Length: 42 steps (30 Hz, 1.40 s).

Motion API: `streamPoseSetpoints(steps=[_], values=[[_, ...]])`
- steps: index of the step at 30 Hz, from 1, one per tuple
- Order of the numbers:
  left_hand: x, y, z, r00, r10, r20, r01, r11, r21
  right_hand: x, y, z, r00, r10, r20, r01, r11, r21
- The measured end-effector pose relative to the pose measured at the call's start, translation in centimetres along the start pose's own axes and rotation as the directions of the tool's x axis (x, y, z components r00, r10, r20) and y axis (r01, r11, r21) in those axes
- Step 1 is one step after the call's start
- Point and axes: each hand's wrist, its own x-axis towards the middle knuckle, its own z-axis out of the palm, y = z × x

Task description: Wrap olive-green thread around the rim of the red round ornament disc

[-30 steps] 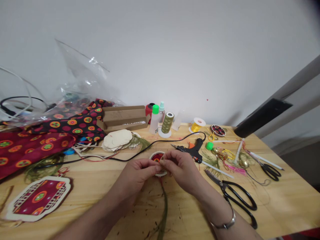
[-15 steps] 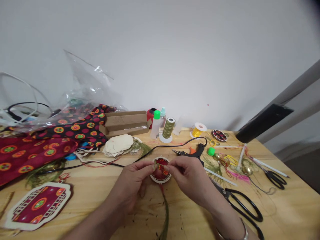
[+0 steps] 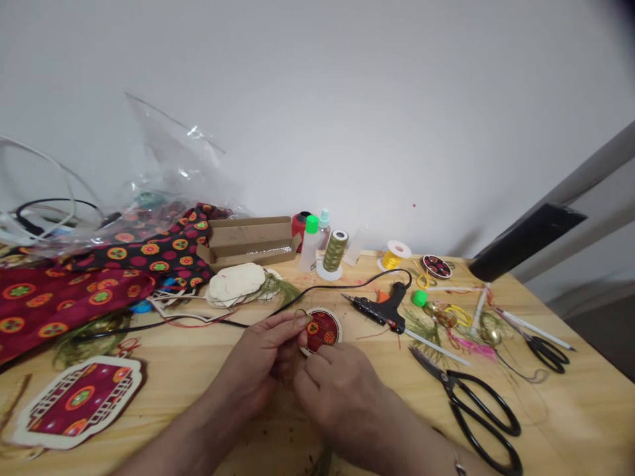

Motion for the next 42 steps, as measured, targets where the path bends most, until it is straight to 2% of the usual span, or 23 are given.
streamPoseSetpoints(steps=[2,3,4,5,6,8,9,10,12,13,15,18,21,25,30,36,42], values=[[0.0,-0.1,0.1,1.000,-0.005,0.010,0.005,1.000,-0.025,0.1,0.0,-0.4,0.993,-0.102,-0.056,0.110,0.981,0.162],[0.0,-0.1,0.2,1.000,-0.004,0.009,0.004,1.000,-0.031,0.1,0.1,-0.6,0.987,-0.114,-0.113,0.142,0.951,0.275],[0.0,-0.1,0.3,1.000,0.000,0.009,0.001,1.000,-0.029,0.2,0.4,-0.8,0.979,-0.069,-0.194,0.141,0.911,0.388],[-0.1,-0.1,0.3,1.000,0.003,0.009,-0.003,1.000,-0.012,0.2,0.7,-1.0,0.964,0.038,-0.263,0.097,0.871,0.481],[-0.1,-0.1,0.4,1.000,0.005,0.009,-0.005,1.000,0.016,0.3,1.1,-1.0,0.931,0.202,-0.303,-0.002,0.834,0.552],[-0.2,-0.1,0.4,1.000,0.008,0.011,-0.009,0.997,0.077,0.6,2.0,-0.8,0.776,0.554,-0.302,-0.220,0.686,0.693],[-0.2,-0.1,0.4,1.000,0.008,0.000,-0.008,0.994,0.108,0.7,2.5,-0.6,0.716,0.656,-0.239,-0.262,0.570,0.779],[-0.2,-0.2,0.4,1.000,0.006,-0.013,-0.004,0.990,0.141,0.9,2.9,-0.3,0.682,0.717,-0.140,-0.272,0.426,0.863],[-0.2,-0.3,0.4,0.999,0.005,-0.031,0.001,0.977,0.212,1.2,3.3,0.2,0.680,0.726,0.100,-0.261,0.112,0.959],[-0.2,-0.3,0.4,0.999,0.013,-0.033,-0.005,0.968,0.249,1.3,3.4,0.4,0.688,0.701,0.190,-0.267,0.001,0.964],[-0.3,-0.5,0.5,0.999,0.031,-0.023,-0.022,0.953,0.303,1.5,3.3,0.5,0.695,0.653,0.301,-0.294,-0.124,0.948],[-0.5,-0.6,0.9,0.999,0.039,-0.021,-0.030,0.941,0.337,1.5,3.0,0.5,0.686,0.642,0.342,-0.330,-0.145,0.933],[-0.7,-0.4,1.3,1.000,0.023,-0.007,-0.019,0.930,0.367,1.6,3.0,0.3,0.658,0.653,0.375,-0.364,-0.161,0.917],[-1.1,-0.1,1.7,0.999,0.034,-0.020,-0.023,0.922,0.388,1.7,3.1,0.0,0.619,0.707,0.342,-0.384,-0.107,0.917],[-1.2,0.0,1.8,0.999,0.043,-0.025,-0.030,0.922,0.386,1.7,3.3,-0.3,0.612,0.732,0.299,-0.411,-0.028,0.911],[-1.1,-0.1,1.8,0.999,0.029,0.024,-0.035,0.942,0.335,1.5,3.6,-0.3,0.616,0.740,0.270,-0.420,0.018,0.908],[-1.3,0.0,1.8,1.000,0.023,0.003,-0.023,0.925,0.380,1.4,3.4,-0.5,0.614,0.746,0.258,-0.427,0.039,0.904]])
